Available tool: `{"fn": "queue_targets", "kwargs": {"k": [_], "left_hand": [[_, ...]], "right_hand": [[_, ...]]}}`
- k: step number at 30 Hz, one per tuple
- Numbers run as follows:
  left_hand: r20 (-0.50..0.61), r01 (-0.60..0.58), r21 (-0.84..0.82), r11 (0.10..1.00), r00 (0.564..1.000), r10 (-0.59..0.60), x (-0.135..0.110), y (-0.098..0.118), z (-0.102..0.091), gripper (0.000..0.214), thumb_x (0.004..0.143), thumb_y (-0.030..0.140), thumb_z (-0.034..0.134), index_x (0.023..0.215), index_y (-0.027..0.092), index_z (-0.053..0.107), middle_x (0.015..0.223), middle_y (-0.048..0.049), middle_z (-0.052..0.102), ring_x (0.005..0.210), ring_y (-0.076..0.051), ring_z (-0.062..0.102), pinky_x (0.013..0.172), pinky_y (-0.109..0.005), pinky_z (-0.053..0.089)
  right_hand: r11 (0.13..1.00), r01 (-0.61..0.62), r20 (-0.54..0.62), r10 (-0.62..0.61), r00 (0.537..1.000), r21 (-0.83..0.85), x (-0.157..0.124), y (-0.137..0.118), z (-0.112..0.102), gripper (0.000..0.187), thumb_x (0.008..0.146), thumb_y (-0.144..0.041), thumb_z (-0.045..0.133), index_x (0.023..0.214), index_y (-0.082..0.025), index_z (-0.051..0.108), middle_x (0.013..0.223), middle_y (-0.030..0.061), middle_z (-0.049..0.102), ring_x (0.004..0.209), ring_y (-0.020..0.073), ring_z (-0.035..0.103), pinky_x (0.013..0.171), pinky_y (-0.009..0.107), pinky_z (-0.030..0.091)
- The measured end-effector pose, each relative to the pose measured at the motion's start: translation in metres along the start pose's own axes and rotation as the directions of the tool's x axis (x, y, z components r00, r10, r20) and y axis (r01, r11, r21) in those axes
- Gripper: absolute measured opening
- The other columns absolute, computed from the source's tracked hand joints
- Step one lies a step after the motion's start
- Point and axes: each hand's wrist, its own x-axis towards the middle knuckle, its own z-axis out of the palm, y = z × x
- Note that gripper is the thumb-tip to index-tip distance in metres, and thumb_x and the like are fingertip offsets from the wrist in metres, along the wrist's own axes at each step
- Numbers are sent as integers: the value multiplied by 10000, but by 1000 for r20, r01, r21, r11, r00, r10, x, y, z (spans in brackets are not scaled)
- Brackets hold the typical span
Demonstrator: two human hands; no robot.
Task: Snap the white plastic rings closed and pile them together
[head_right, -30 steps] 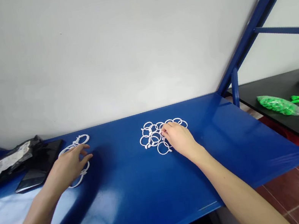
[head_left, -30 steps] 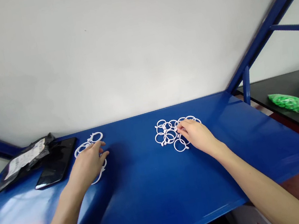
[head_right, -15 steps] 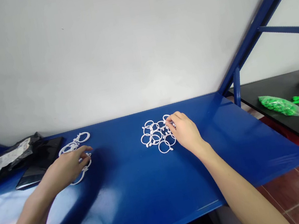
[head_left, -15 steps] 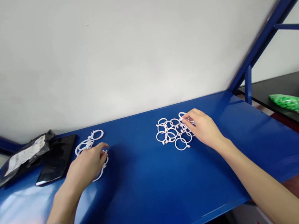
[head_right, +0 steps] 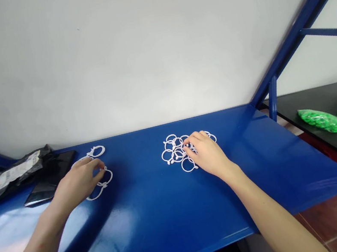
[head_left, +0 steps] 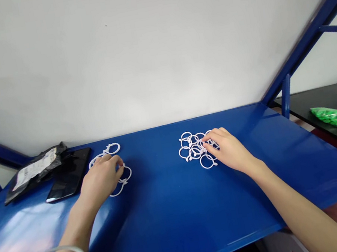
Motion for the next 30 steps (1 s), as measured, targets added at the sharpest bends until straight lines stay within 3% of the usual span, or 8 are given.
{"fn": "queue_targets", "kwargs": {"k": [4, 7, 11, 14, 17, 21, 26, 30], "left_hand": [[-67, 73, -74, 995, 995, -78, -1, 13, -8, 241, 912, 364, 428, 990, 234, 615, 1007, -100, 721, 945, -306, 680, 719, -362, 489], [-110, -6, -296, 955, 994, -28, -5, 29, -12, 216, 885, 383, 498, 980, 234, 624, 863, -40, 717, 777, -229, 678, 707, -317, 491], [-135, -176, -550, 816, 983, 122, -19, 61, -12, 233, 891, 460, 606, 923, 236, 663, 793, 7, 716, 708, -168, 652, 669, -261, 493], [-84, -217, -690, 690, 972, 221, -33, 84, -8, 204, 894, 445, 671, 925, 244, 681, 802, 25, 732, 721, -150, 670, 664, -243, 502], [-43, -216, -805, 553, 950, 309, -45, 102, -2, 141, 900, 380, 694, 917, 241, 679, 833, 26, 753, 749, -143, 697, 706, -243, 530], [-55, -162, -870, 466, 970, 235, -52, 113, 7, 147, 872, 363, 729, 878, 228, 671, 816, 16, 763, 750, -152, 718, 682, -241, 543], [17, -35, -929, 370, 990, 138, -51, 115, 16, 210, 861, 408, 740, 902, 208, 692, 816, -18, 784, 773, -184, 749, 706, -271, 583], [-13, -45, -943, 331, 995, 99, -50, 114, 18, 190, 867, 401, 736, 885, 212, 758, 870, -34, 799, 822, -195, 753, 782, -296, 607]], "right_hand": [[997, 62, -40, -61, 997, 37, -3, -9, 7, 124, 1007, -247, 571, 1009, -216, 691, 1038, 75, 728, 1007, 266, 627, 885, 429, 529], [982, 152, -24, -150, 988, 110, -8, -23, 19, 118, 1017, -229, 569, 1017, -207, 685, 1019, 71, 737, 989, 256, 631, 892, 438, 537], [934, 221, 20, -236, 972, 281, -18, -45, 34, 172, 1015, -265, 593, 1167, -222, 661, 1128, 83, 724, 1076, 252, 658, 928, 449, 562], [898, 199, 42, -234, 971, 393, -22, -57, 40, 246, 1010, -311, 611, 1243, -237, 632, 1195, 86, 713, 1068, 229, 684, 916, 422, 582], [846, 203, 40, -256, 966, 493, -25, -64, 42, 169, 1011, -294, 615, 1163, -234, 655, 1125, 58, 742, 992, 196, 704, 892, 376, 582], [811, 168, 57, -241, 969, 561, -27, -67, 42, 110, 1027, -263, 582, 1007, -227, 683, 936, 20, 757, 840, 165, 710, 770, 303, 573], [802, 58, 72, -124, 990, 595, -29, -70, 39, 128, 1029, -300, 585, 1002, -243, 696, 902, -1, 762, 752, 142, 703, 706, 271, 564], [800, 22, 105, -106, 989, 600, -29, -71, 38, 113, 1023, -314, 596, 1052, -244, 680, 868, -14, 761, 705, 133, 695, 661, 256, 551]]}}
